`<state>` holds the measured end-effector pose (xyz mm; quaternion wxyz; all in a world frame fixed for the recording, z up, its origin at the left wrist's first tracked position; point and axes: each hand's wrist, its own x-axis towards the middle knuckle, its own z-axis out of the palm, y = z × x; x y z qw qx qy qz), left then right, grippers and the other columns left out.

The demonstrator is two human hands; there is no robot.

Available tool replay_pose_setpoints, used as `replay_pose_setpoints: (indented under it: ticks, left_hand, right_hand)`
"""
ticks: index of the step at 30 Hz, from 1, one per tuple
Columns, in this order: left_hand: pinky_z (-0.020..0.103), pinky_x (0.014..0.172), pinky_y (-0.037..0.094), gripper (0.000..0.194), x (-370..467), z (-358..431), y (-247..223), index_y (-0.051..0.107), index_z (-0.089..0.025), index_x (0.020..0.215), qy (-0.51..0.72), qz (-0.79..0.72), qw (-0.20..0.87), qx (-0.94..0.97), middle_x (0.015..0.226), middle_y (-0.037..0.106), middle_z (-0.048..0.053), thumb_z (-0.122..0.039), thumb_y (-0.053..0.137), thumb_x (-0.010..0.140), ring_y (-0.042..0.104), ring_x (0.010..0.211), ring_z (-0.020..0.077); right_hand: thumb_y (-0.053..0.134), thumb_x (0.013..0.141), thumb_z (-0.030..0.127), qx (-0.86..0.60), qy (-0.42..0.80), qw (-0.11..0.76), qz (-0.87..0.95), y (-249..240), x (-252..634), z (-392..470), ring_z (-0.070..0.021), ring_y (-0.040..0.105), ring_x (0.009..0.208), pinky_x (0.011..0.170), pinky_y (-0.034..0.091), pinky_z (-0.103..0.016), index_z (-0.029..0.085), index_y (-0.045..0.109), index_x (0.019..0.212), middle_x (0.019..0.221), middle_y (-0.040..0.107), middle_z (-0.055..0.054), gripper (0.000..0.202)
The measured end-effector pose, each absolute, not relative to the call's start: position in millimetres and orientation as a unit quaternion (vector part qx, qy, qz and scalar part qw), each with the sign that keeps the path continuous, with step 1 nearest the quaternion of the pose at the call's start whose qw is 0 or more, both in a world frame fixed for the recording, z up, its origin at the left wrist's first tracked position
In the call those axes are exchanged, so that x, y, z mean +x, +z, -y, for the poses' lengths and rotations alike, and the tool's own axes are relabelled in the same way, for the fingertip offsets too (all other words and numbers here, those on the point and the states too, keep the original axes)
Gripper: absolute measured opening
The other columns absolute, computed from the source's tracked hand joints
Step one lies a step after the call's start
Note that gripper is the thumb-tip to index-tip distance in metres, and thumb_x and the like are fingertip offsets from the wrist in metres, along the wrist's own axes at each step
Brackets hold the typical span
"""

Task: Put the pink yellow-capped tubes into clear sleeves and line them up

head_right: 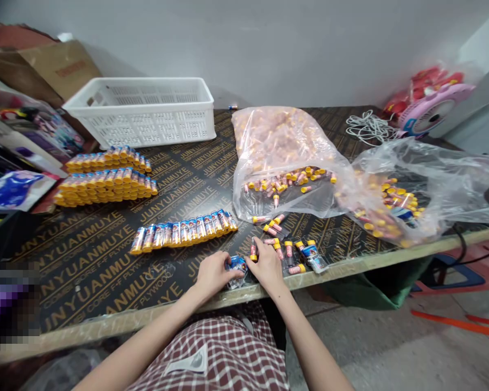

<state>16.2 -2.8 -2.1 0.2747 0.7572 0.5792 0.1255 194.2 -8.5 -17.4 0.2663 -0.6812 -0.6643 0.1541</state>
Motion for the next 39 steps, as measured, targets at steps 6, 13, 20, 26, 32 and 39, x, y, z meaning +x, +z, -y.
replay_pose_setpoints:
  ticks: [6,13,20,26,32,39]
  left_hand:
    - [0.024,0.059,0.032,0.019,18,-4,-10,0.062,-0.020,0.068,0.114,-0.593,0.320,0.730,0.071,0.062,0.001,-0.038,0.070,0.066,0.056,0.070,0.0163]
    - [0.023,0.055,0.032,0.017,5,0,0,0.062,-0.018,0.063,0.340,-0.557,0.463,0.600,0.058,0.053,-0.002,-0.032,0.069,0.067,0.045,0.055,0.0112]
    - [0.019,0.044,0.029,0.037,5,2,12,0.057,-0.014,0.064,0.377,-0.461,0.746,0.300,0.051,0.049,-0.006,-0.043,0.077,0.055,0.039,0.041,0.0042]
    - [0.023,0.059,0.046,0.026,11,8,14,0.065,-0.011,0.074,0.378,-0.401,0.810,0.200,0.066,0.065,0.003,-0.026,0.077,0.057,0.057,0.055,0.0103]
    - [0.031,0.078,0.049,0.025,6,8,23,0.068,-0.009,0.081,0.364,-0.372,0.847,0.106,0.082,0.069,0.012,-0.029,0.061,0.068,0.064,0.072,0.0172]
    - [0.024,0.062,0.041,0.024,-6,16,14,0.068,-0.016,0.071,0.381,-0.569,0.575,0.447,0.068,0.066,0.004,-0.036,0.074,0.059,0.057,0.063,0.0150]
  right_hand:
    - [0.054,0.074,0.023,-0.656,0.271,0.379,0.594,-17,200,13,-0.0191,0.057,0.072,0.072,0.049,-0.037,0.020,0.051,0.117,0.080,0.056,-0.002,0.043]
    - [0.044,0.088,0.038,-0.598,0.387,0.451,0.538,-7,198,14,-0.0107,0.060,0.058,0.053,0.053,-0.026,0.023,0.045,0.103,0.090,0.053,-0.001,0.022]
    - [0.054,0.084,0.036,-0.485,0.524,0.550,0.432,14,173,15,-0.0185,0.065,0.086,0.082,0.053,-0.039,0.028,0.040,0.124,0.101,0.060,-0.004,0.043]
    - [0.055,0.084,0.029,-0.505,0.444,0.505,0.542,18,151,23,-0.0203,0.059,0.102,0.092,0.047,-0.038,0.026,0.054,0.118,0.110,0.060,-0.005,0.034]
    - [0.045,0.088,0.020,-0.533,0.277,0.467,0.649,13,146,27,-0.0204,0.054,0.107,0.096,0.043,-0.040,0.028,0.054,0.121,0.111,0.057,-0.006,0.035]
    - [0.041,0.090,0.016,-0.564,0.221,0.461,0.649,-3,144,23,-0.0203,0.053,0.106,0.095,0.043,-0.040,0.028,0.048,0.128,0.111,0.055,-0.007,0.040]
